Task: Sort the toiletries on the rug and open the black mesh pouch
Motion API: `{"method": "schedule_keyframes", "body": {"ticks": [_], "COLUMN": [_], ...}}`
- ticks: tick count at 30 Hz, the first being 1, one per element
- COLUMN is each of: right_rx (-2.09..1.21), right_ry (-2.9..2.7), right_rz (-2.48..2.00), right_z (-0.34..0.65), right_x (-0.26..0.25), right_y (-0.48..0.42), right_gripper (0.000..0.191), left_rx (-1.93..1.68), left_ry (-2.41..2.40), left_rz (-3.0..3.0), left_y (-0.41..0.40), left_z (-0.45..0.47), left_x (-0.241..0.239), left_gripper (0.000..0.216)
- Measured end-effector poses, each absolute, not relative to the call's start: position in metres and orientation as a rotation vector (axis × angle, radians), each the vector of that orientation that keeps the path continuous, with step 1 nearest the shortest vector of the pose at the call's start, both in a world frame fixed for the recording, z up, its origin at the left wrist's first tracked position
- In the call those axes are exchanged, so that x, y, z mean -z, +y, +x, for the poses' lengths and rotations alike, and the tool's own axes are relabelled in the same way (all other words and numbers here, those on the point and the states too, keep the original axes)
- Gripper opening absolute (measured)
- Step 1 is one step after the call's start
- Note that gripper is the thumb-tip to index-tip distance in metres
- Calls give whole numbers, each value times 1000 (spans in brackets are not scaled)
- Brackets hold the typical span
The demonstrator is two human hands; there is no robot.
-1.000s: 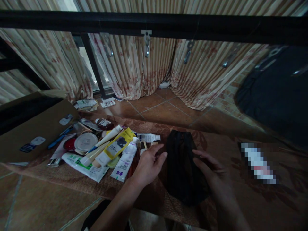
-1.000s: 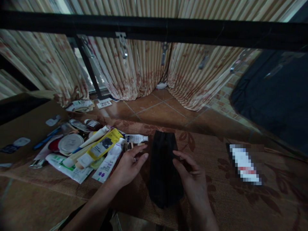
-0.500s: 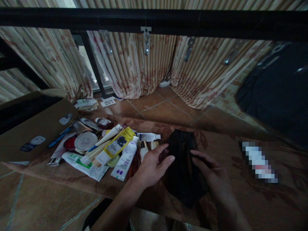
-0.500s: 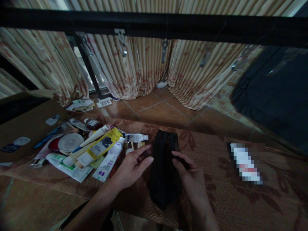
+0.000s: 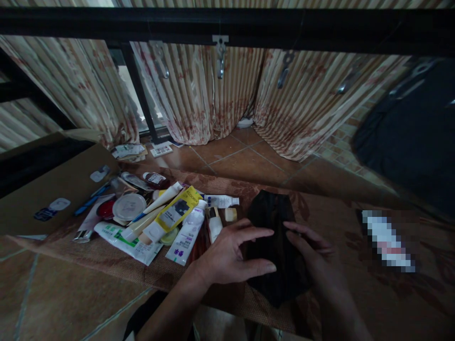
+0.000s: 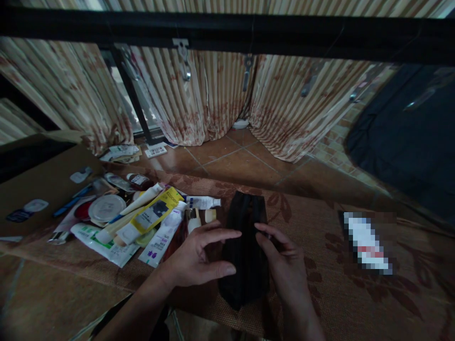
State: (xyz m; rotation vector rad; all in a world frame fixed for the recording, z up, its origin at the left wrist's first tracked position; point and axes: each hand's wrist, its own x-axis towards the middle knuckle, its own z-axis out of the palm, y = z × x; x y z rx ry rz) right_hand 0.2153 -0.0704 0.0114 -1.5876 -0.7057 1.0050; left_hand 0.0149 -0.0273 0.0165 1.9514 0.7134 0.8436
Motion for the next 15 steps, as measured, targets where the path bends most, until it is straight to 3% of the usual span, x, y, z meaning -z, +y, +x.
{"method": "schedule_keyframes", "body": {"ticks": [15], "right_rx": [-969], "right_ry": [-774], "right_rz": [-1604], "right_z": [219], "right_x": [-5], "right_y": [-70], "right_gripper": [32], "left_rx": [-880], "left_ry": [701], "left_rz": [1910], "left_y": [-28], "left_z": [15], "left_x": [-17], "left_gripper": [41]}}
